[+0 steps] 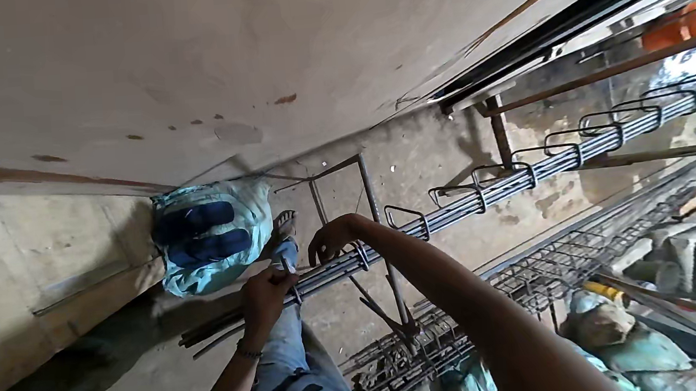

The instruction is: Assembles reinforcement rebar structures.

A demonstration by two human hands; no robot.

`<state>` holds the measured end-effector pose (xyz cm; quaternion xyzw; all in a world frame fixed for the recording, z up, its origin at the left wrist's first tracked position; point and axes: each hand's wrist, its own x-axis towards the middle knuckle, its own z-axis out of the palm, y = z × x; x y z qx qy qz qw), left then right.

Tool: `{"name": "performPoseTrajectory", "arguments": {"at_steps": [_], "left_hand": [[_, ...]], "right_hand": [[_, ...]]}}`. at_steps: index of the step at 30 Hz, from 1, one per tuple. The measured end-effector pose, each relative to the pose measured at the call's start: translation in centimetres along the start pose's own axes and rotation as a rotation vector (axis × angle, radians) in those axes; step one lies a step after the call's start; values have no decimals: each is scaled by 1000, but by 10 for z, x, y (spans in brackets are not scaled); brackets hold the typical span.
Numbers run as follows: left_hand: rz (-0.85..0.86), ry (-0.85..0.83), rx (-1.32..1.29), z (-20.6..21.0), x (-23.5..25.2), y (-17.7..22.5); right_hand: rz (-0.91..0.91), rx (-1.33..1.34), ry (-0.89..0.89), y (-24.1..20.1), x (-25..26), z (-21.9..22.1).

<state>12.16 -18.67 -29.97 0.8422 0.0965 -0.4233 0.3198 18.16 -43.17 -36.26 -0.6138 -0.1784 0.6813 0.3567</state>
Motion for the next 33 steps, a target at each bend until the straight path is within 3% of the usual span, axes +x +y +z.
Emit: {"name": "performPoseTrajectory", "arguments": {"at_steps": [4,9,14,18,23,28,31,33], "left_hand": [[-15,-13,-8,-3,1,-1],[9,-8,9,-1,4,-3],[19,-25,-8,-3,3,-3],[84,-5,6,-3,4,-6],[61,-9,23,-3,4,-4],[74,-3,20,-2,6,-6],[86,14,40,0,5,-7],[109,22,34,-1,4,-7]], "right_hand": [[10,-51,5,-4,-20,-12],[255,-435,57,-24,-33,-20],[82,-363,128,-24,-10,8],[37,-83,321,-31,-23,36],[-119,-127,596,-23,-27,90],[24,-272,886,-37,-29,124],[220,-380,924,-54,-37,141],[244,-366,956,-56,-43,148]]}}
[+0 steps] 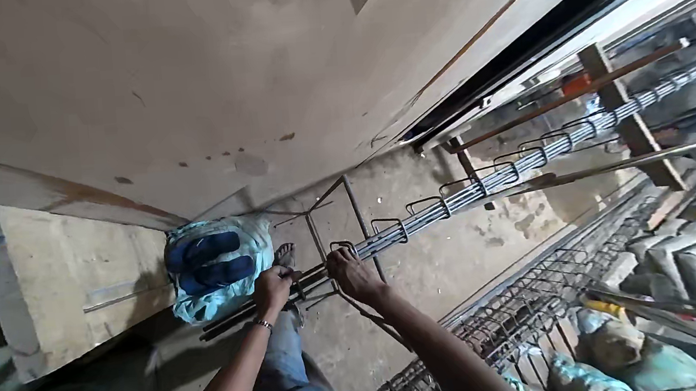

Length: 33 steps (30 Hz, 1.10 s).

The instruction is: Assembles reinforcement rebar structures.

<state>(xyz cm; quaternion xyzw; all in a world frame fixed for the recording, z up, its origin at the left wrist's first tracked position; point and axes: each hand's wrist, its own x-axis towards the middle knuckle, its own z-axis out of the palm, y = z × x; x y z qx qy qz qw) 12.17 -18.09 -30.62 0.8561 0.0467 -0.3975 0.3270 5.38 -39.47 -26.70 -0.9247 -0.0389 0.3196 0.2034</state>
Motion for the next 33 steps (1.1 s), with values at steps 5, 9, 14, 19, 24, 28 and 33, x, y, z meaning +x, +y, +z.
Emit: {"name": "performPoseTrajectory", "arguments": {"at_steps": [5,9,14,19,24,28,33], "left_hand": [[6,-6,13,0,1,-2],[36,3,-4,1,0,-4],[32,5,-1,2,2,-5],[50,-7,36,1,3,-4],[29,-45,33,-5,-2,3],[23,-57,-43,-7,0,1],[46,-37,-45,-5,2,-3]], "right_hand": [[87,45,-10,-9,-7,5],[135,-12,92,-7,1,22],[90,41,211,2,4,30],[-93,-13,54,-9,11,10],[180,119,-245,-44,6,-14],[372,57,-458,-75,5,-47],[313,103,-488,-91,-21,-63]]}}
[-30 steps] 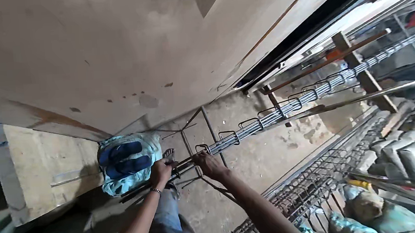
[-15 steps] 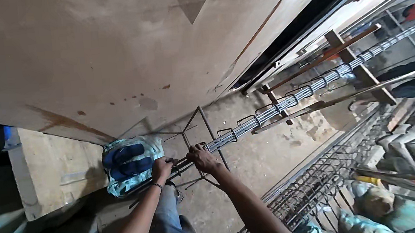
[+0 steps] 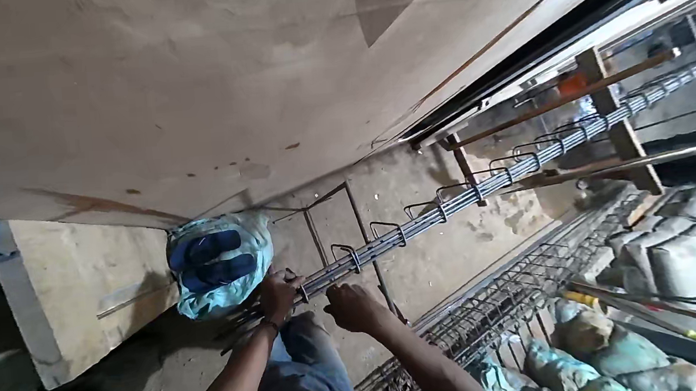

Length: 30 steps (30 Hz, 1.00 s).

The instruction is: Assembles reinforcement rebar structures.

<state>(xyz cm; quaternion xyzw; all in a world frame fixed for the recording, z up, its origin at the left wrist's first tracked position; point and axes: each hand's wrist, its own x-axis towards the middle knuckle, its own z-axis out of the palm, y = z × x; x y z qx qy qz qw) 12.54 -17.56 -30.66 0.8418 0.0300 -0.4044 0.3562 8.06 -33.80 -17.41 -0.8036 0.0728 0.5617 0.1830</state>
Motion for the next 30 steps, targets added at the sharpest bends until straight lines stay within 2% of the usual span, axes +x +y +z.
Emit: {"name": "performPoseTrajectory", "arguments": {"at_steps": [2,4,7,11,14,17,19,22,27,28,30], "left_hand": [[6,-17,-4,-1,1,0],[-42,-55,-20,-2,3,3],[-67,-73,-15,-3,3,4],[-67,-88,25,-4,4,6],[-63,-69,72,-3,4,6],[-49,-37,72,-1,2,8],[-48,-18,64,0,2,10],[-71,-35,75,-2,1,12],[-84,-35,73,0,2,12],[-92,-41,66,-1,0,13],[-114,-60,22,-3,-3,13]], "right_hand": [[-37,202,-28,-2,-19,9],[-52,287,-111,-6,-37,17],[112,284,-111,-10,-38,35],[375,379,161,-32,9,37],[452,381,301,-44,53,46],[480,431,406,-42,68,57],[470,454,418,-37,68,56],[387,531,338,-32,69,55],[176,838,227,3,81,44],[122,837,177,10,79,37],[0,611,83,14,72,16]]}}
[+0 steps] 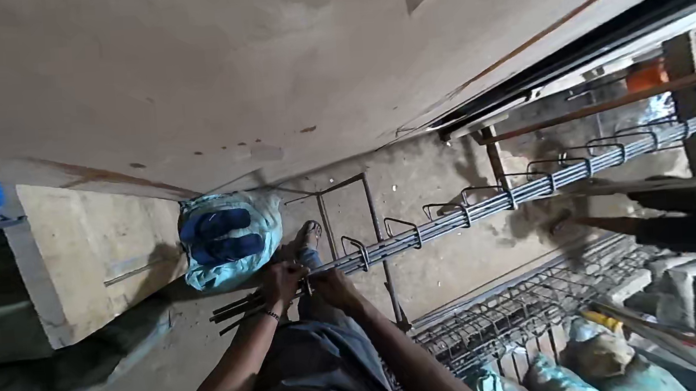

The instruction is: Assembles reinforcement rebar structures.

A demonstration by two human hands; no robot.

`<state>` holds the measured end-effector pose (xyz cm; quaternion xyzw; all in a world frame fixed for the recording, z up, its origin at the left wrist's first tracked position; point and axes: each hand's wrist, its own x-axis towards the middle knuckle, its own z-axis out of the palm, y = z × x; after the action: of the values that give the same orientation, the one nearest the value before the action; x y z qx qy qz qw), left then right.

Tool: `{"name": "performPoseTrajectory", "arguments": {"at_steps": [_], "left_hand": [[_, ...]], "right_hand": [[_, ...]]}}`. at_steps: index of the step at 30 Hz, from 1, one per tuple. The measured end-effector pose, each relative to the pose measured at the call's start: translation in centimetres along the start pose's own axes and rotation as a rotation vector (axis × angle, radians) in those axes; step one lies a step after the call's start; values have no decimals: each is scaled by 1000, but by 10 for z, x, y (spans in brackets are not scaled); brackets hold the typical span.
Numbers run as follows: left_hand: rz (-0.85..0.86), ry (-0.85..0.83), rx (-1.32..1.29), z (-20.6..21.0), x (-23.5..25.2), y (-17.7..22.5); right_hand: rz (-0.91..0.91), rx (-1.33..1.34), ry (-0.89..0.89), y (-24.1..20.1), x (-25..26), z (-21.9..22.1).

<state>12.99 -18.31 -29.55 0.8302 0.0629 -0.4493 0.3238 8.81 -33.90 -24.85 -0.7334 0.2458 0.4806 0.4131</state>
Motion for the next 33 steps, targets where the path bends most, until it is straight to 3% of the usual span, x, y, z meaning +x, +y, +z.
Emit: {"name": "performPoseTrajectory", "arguments": {"at_steps": [3,5,8,10,12,15,19,23,25,29,31,33], "left_hand": [[12,-12,18,1,0,-5],[83,-7,10,2,-5,-10],[74,-42,-85,-4,-13,-10],[39,-12,-153,2,-14,-11],[-45,11,-200,6,-13,-10],[-78,67,-143,13,-10,-5],[-70,111,-134,20,-7,-3],[-34,120,-162,23,-4,-8],[2,112,-167,24,-4,-11],[35,114,-107,23,-4,-11],[23,129,-40,20,-5,-7],[29,138,12,21,-7,-5]], "right_hand": [[-93,-618,-94,-53,-18,-28],[-229,-882,-107,-79,-18,-33],[-590,-1056,-114,-88,18,-36],[-732,-1094,-141,-90,46,-39],[-693,-1074,-189,-90,73,-45],[-482,-989,-233,-77,102,-54],[-161,-1084,-396,-73,95,-61],[-246,-1097,-558,-99,78,-60],[-344,-1039,-538,-116,78,-60],[-366,-1061,-355,-128,82,-52],[-485,-1076,-199,-121,72,-46],[-701,-983,87,-100,47,-51]]}}
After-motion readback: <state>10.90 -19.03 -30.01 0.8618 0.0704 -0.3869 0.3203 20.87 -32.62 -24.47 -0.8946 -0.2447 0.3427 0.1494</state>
